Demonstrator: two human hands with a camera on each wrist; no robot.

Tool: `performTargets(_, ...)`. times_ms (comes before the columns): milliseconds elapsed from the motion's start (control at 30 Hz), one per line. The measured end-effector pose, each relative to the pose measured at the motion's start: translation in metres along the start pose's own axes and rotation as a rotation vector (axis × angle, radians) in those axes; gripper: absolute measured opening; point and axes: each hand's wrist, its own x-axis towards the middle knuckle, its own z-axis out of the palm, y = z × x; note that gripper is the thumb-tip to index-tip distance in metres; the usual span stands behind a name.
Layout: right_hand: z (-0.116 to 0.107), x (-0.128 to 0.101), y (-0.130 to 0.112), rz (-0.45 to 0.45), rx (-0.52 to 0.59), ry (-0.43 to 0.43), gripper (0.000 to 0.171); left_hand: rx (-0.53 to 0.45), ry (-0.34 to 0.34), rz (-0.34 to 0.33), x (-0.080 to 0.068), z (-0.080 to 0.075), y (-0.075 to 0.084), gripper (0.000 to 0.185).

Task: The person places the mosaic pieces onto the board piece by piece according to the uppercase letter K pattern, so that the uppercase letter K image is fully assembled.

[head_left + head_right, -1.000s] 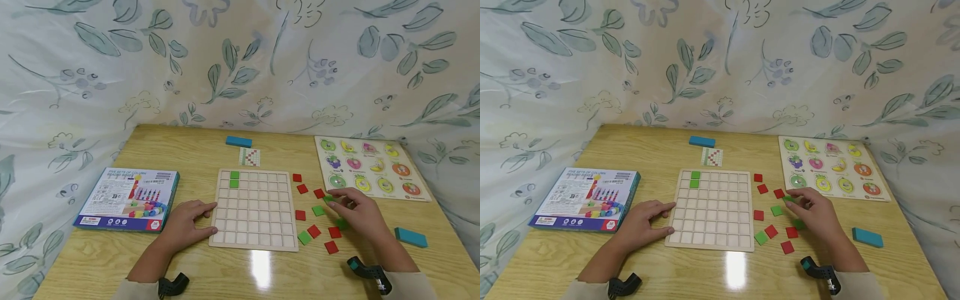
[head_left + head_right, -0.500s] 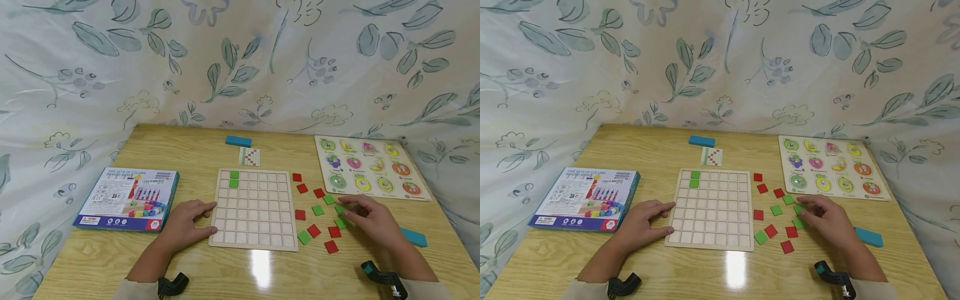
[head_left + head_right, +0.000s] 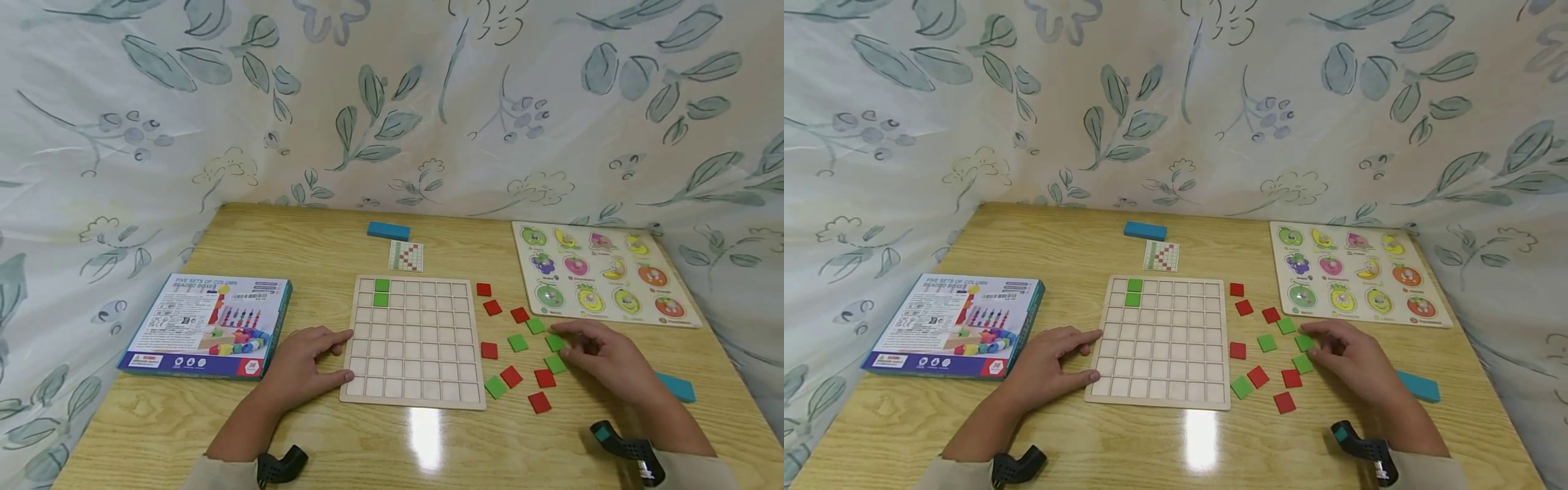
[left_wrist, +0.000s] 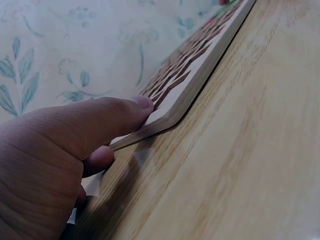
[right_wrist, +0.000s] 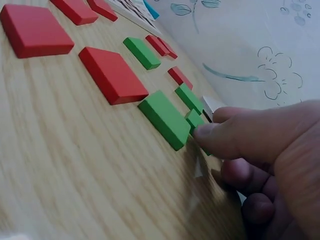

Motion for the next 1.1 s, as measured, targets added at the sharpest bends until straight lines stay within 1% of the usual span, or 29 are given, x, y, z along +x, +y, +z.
performTargets(133, 0.0006, 0.0016, -0.0013, 0.009, -0.021, -0.017, 0.032, -0.004, 0.005, 0.007, 0.0001, -0.0003, 0.0004, 0.063)
performTargets(333, 0.001, 0.0019, -0.0028, 0.059, -0.057, -0.037, 0.03, 0.002, 0.012, 0.029, 0.0001, 0.001, -0.0008, 0.06)
performTargets(467, 0.0005, 0.0024, -0.0028, 0.065, -0.059, -0.046, 0.032, 0.003, 0.021, 0.034, -0.0005, 0.001, -0.0009, 0.061)
performTargets(567, 0.0002, 0.0024, -0.0026, 0.071, -0.052, -0.05, 0.032, -0.002, 0.013, 0.028, -0.0002, 0.0006, -0.0002, 0.063)
performTargets(867, 0.0011, 0.0039, -0.001, 0.071, -0.061, -0.022, 0.027, -0.002, -0.001, 0.008, -0.0003, -0.0009, 0.0005, 0.064)
performTargets(1100, 0.0003, 0.0046, -0.0008, 0.084, -0.034, 0.009, 0.027, 0.003, -0.006, 0.012, 0.0001, -0.0002, -0.0007, 0.063)
